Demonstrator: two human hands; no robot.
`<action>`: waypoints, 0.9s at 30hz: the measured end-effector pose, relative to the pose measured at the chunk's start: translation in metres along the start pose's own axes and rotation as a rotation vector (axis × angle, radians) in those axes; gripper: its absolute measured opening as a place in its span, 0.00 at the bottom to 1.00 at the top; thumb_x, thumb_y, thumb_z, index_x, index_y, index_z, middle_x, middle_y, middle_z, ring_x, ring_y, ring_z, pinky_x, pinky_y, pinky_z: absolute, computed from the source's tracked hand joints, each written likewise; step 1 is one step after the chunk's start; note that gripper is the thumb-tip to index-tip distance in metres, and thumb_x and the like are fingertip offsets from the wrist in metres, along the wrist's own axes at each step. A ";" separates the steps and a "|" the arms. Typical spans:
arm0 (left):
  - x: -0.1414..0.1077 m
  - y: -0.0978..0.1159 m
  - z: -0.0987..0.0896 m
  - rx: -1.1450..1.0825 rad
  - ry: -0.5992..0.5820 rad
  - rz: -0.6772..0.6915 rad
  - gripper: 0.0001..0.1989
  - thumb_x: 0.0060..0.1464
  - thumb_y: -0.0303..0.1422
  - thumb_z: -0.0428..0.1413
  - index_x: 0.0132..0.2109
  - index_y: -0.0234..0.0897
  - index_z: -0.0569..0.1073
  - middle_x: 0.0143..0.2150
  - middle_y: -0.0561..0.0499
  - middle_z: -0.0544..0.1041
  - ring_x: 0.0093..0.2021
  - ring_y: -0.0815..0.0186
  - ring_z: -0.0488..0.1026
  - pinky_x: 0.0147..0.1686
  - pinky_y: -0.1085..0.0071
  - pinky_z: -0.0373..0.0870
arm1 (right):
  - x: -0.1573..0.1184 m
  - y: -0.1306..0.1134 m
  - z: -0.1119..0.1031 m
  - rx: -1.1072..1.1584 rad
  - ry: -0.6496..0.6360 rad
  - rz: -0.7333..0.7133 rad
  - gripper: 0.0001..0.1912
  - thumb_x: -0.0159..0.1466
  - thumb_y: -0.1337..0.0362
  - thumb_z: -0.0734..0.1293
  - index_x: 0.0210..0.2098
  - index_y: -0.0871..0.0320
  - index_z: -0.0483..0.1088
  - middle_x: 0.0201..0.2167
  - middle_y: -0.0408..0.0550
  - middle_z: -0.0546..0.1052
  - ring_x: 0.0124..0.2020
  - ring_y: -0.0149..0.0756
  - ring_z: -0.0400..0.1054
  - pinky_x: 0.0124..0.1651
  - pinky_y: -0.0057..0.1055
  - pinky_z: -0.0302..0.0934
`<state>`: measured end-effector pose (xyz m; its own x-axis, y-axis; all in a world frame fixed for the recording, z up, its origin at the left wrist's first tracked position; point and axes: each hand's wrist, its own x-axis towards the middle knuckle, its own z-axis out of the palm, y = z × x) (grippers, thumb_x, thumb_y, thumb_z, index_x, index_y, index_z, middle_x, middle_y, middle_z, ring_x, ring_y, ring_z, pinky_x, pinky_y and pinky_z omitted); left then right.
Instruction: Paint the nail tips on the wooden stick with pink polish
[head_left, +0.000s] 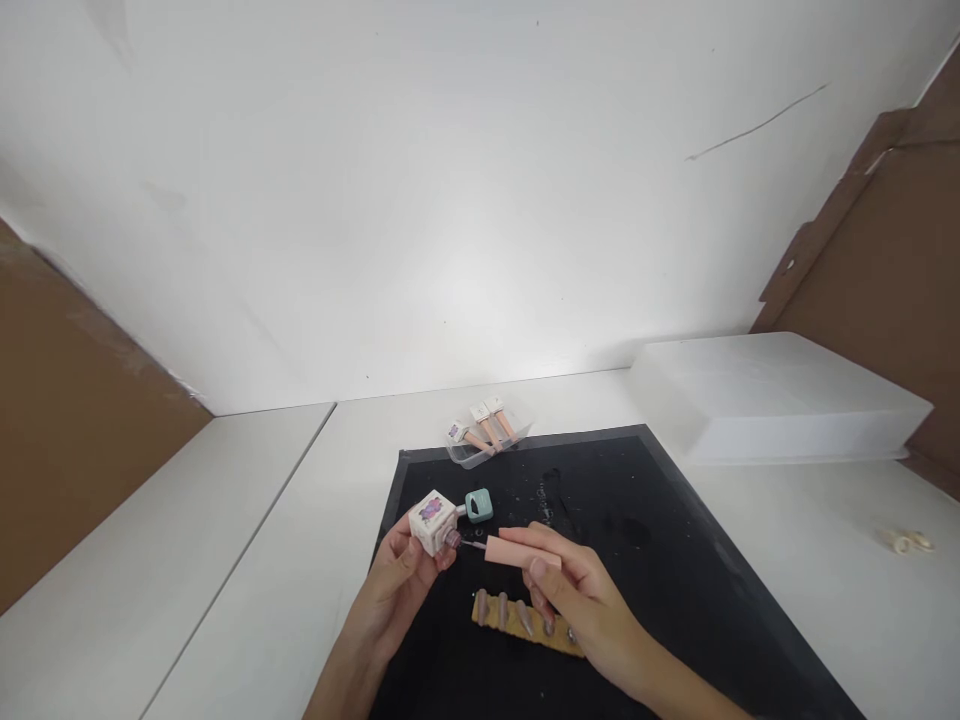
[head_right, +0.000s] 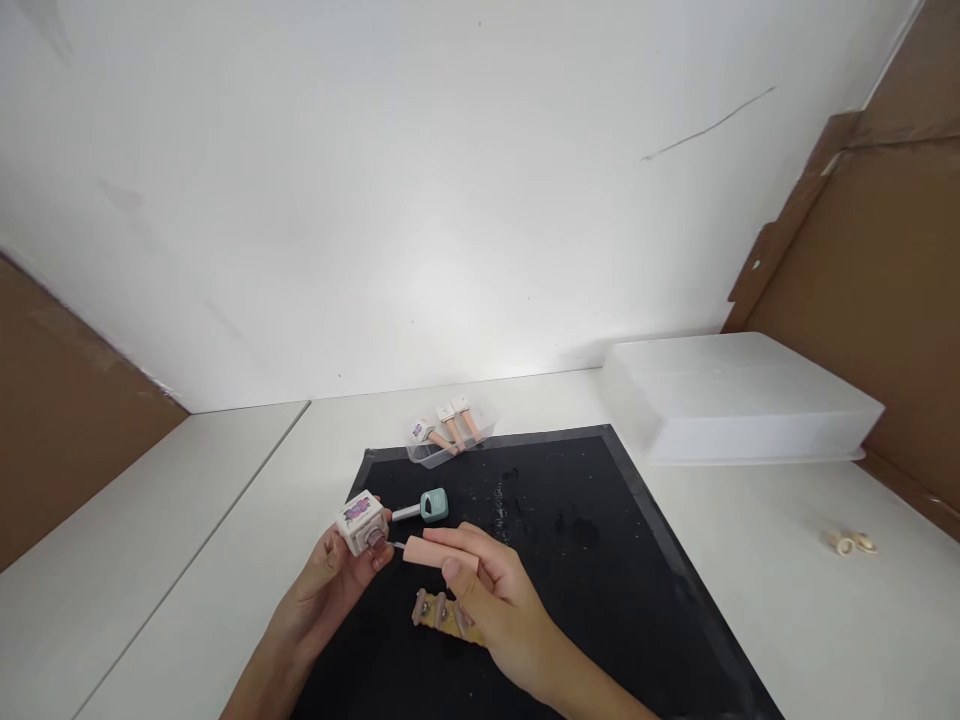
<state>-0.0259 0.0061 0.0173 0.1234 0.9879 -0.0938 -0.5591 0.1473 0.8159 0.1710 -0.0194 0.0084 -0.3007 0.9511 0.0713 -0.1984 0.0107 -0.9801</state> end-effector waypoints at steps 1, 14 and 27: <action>0.000 0.000 0.000 -0.001 -0.007 -0.004 0.19 0.36 0.40 0.66 0.38 0.36 0.77 0.35 0.47 0.76 0.30 0.69 0.67 0.27 0.74 0.63 | 0.000 -0.002 0.000 -0.010 0.002 -0.012 0.20 0.61 0.49 0.62 0.46 0.52 0.73 0.22 0.40 0.62 0.18 0.25 0.53 0.25 0.26 0.55; -0.001 -0.003 -0.005 -0.004 -0.065 -0.051 0.21 0.36 0.36 0.66 0.42 0.40 0.76 0.41 0.46 0.76 0.31 0.68 0.67 0.29 0.73 0.64 | 0.004 -0.003 0.005 0.002 -0.056 -0.144 0.15 0.60 0.55 0.65 0.45 0.51 0.74 0.28 0.44 0.68 0.26 0.29 0.62 0.27 0.26 0.61; -0.003 -0.002 -0.001 0.119 -0.140 -0.007 0.21 0.40 0.43 0.63 0.40 0.34 0.76 0.29 0.51 0.71 0.28 0.71 0.63 0.29 0.75 0.62 | -0.001 -0.013 -0.002 -1.034 0.099 -1.037 0.23 0.61 0.75 0.62 0.56 0.62 0.63 0.25 0.49 0.75 0.24 0.34 0.63 0.24 0.30 0.60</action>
<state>-0.0260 0.0033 0.0156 0.2442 0.9694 -0.0260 -0.4583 0.1390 0.8779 0.1755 -0.0204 0.0208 -0.3707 0.3957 0.8402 0.4737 0.8587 -0.1954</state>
